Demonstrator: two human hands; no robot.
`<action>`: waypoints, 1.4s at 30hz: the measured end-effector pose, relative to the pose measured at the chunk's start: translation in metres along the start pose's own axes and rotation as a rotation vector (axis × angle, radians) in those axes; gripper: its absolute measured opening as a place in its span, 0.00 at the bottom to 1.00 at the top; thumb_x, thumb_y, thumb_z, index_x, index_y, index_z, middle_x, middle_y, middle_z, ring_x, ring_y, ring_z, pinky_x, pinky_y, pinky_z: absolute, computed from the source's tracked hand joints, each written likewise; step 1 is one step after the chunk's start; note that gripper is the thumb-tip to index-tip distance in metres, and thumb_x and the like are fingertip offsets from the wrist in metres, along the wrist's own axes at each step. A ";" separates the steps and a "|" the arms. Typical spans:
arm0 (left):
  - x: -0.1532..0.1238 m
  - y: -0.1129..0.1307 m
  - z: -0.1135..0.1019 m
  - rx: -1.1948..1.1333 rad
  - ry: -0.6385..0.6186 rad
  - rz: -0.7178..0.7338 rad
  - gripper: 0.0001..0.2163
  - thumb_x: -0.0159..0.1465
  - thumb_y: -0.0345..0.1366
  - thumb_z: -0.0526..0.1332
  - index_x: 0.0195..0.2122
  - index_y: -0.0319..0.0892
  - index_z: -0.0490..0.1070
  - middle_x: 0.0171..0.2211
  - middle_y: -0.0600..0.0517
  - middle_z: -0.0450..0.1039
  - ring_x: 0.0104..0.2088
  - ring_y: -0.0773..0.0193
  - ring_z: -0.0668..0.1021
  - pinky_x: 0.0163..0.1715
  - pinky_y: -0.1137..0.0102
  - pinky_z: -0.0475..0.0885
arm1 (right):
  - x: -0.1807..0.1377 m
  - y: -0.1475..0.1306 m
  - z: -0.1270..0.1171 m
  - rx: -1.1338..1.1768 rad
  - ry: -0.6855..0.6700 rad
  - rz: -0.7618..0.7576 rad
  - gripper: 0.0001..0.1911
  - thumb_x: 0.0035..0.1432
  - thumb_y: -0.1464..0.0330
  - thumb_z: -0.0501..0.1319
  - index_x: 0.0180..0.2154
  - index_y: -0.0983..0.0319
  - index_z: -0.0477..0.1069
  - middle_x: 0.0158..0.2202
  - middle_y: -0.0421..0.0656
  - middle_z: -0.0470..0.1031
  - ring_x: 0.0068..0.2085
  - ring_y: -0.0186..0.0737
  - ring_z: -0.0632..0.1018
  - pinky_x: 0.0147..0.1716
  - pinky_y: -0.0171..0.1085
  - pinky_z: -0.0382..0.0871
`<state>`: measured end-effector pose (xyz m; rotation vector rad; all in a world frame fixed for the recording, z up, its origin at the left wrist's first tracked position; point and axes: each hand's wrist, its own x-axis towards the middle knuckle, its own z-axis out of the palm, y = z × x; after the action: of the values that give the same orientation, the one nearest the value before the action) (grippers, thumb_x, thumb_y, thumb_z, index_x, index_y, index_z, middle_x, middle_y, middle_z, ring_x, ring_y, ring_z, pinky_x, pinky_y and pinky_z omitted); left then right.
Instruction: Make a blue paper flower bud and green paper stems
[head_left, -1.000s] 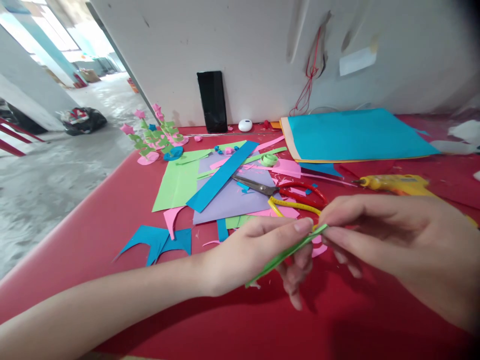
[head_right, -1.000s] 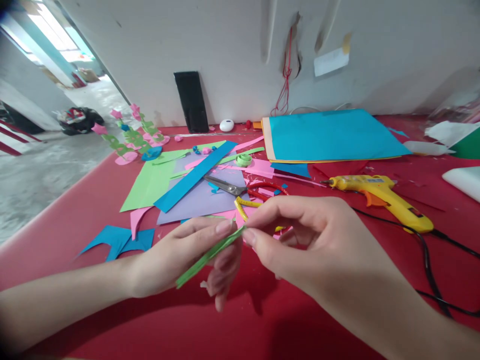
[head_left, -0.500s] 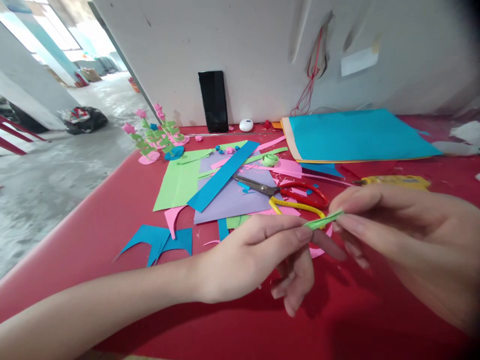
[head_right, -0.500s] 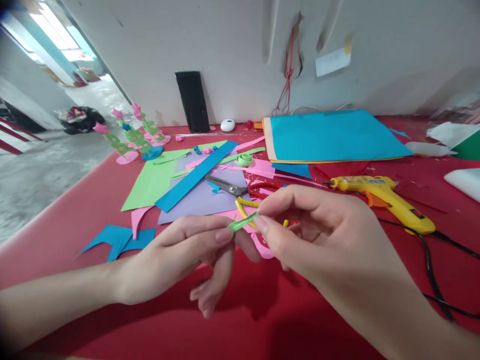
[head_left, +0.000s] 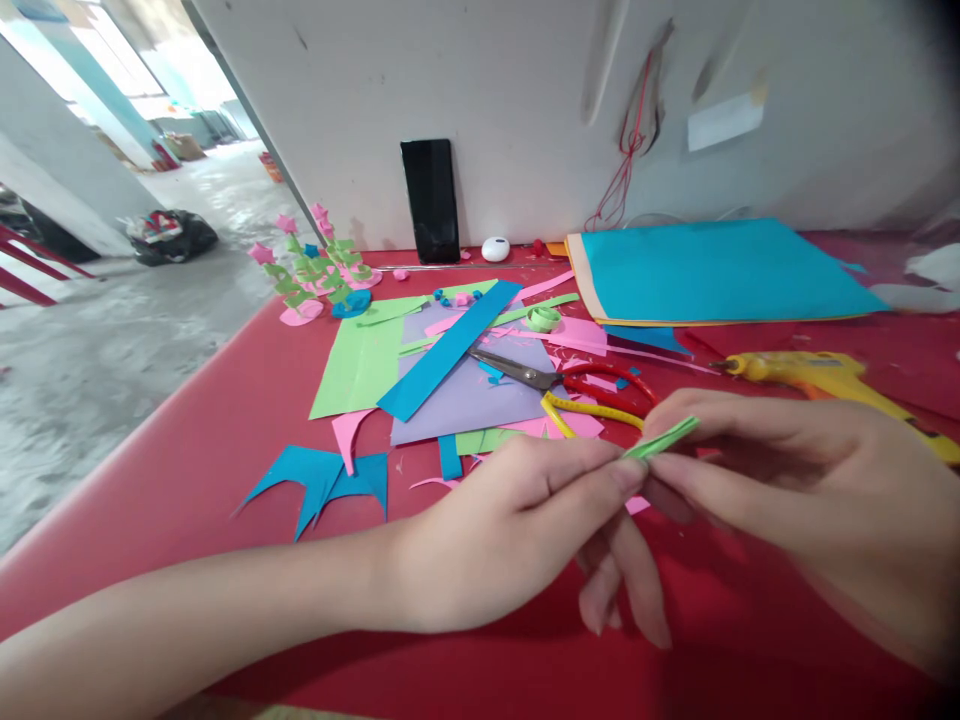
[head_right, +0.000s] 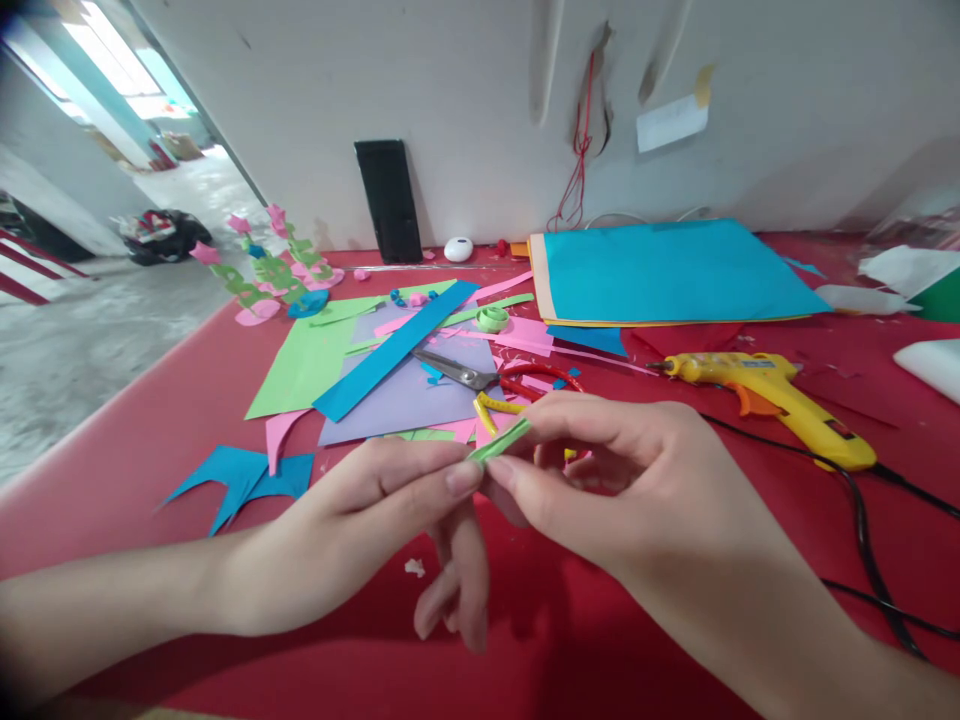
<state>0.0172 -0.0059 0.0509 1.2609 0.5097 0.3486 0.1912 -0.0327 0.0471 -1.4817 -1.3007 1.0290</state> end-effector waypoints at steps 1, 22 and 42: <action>0.000 -0.001 0.000 0.010 -0.008 0.001 0.14 0.68 0.33 0.43 0.29 0.37 0.62 0.19 0.52 0.71 0.16 0.74 0.65 0.23 0.77 0.67 | 0.000 0.000 0.000 0.001 -0.007 -0.003 0.13 0.38 0.56 0.66 0.24 0.58 0.76 0.18 0.40 0.72 0.22 0.41 0.74 0.17 0.36 0.69; 0.000 -0.017 -0.010 0.555 0.052 0.574 0.32 0.59 0.31 0.58 0.62 0.36 0.43 0.38 0.47 0.69 0.34 0.66 0.71 0.35 0.73 0.71 | 0.003 -0.003 -0.005 0.335 -0.223 0.152 0.04 0.48 0.63 0.65 0.25 0.54 0.76 0.16 0.33 0.73 0.18 0.25 0.70 0.17 0.20 0.64; 0.001 -0.015 -0.018 1.698 0.304 0.877 0.22 0.60 0.36 0.56 0.52 0.26 0.61 0.29 0.49 0.74 0.26 0.64 0.73 0.25 0.69 0.70 | 0.005 0.007 -0.004 0.387 -0.433 0.340 0.08 0.54 0.69 0.58 0.25 0.60 0.72 0.19 0.34 0.73 0.18 0.25 0.71 0.17 0.23 0.64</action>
<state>0.0078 0.0057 0.0325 3.1300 0.4334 0.9293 0.1973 -0.0283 0.0416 -1.2409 -1.0634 1.7912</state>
